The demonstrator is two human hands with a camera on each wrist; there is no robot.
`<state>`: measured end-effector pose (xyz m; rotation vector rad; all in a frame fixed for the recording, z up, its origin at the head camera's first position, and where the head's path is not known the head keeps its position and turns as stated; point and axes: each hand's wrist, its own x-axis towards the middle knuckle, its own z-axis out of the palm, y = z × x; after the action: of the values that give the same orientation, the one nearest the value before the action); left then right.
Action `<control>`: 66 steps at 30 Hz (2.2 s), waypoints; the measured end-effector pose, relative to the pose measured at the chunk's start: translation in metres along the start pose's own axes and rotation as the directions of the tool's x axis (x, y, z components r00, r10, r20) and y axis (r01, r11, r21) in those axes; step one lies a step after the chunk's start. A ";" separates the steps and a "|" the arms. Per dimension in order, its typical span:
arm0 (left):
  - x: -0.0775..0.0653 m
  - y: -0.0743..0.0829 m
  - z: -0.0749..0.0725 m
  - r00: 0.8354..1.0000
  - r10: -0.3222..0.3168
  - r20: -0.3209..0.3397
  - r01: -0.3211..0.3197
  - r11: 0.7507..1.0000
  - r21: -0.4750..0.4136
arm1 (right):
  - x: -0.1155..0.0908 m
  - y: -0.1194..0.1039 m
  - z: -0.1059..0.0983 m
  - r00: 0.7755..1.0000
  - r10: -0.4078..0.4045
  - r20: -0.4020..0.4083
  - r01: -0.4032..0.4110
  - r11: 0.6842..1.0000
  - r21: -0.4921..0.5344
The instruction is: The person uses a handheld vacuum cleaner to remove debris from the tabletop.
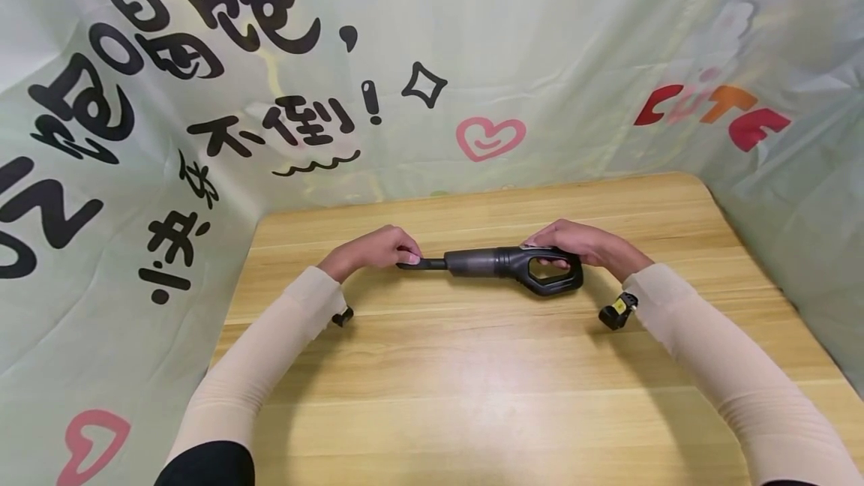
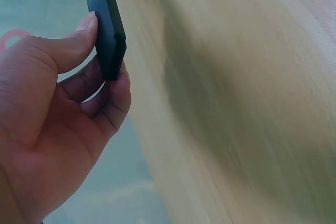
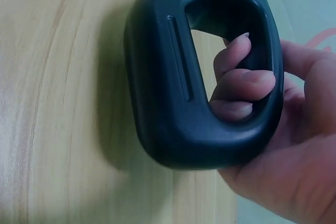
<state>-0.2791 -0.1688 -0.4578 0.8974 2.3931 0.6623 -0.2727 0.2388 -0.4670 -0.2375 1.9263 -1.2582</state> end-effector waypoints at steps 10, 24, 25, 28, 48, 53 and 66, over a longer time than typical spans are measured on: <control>-0.001 -0.003 -0.007 1.000 0.020 -0.021 -0.020 1.000 0.001 | -0.003 0.003 -0.001 0.994 -0.106 -0.022 0.099 0.977 -0.190; 0.010 -0.007 -0.010 0.996 -0.056 -0.075 0.053 0.998 -0.037 | 0.003 0.000 -0.006 0.928 -0.263 -0.264 0.127 0.889 -0.440; 0.011 -0.008 -0.010 0.995 -0.062 -0.080 0.059 0.997 -0.041 | 0.004 0.000 -0.007 0.922 -0.274 -0.274 0.124 0.878 -0.462; 0.015 -0.010 -0.010 0.992 -0.078 -0.100 0.072 0.996 -0.061 | 0.010 0.000 -0.011 0.915 -0.278 -0.294 0.106 0.866 -0.489; 0.033 -0.027 -0.008 0.962 -0.165 -0.217 0.112 0.965 -0.236 | 0.028 0.006 -0.022 0.905 -0.242 -0.349 0.036 0.862 -0.505; 0.034 -0.028 -0.006 0.957 -0.186 -0.222 0.129 0.960 -0.250 | 0.030 0.008 -0.021 0.905 -0.235 -0.353 0.031 0.867 -0.497; 0.035 -0.032 -0.001 0.944 -0.203 -0.261 0.124 0.949 -0.289 | 0.031 0.021 -0.021 0.887 -0.229 -0.402 0.043 0.906 -0.421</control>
<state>-0.3178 -0.1662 -0.4858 0.5062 2.5099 1.0839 -0.3026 0.2466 -0.4972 -0.3248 2.6093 -1.0521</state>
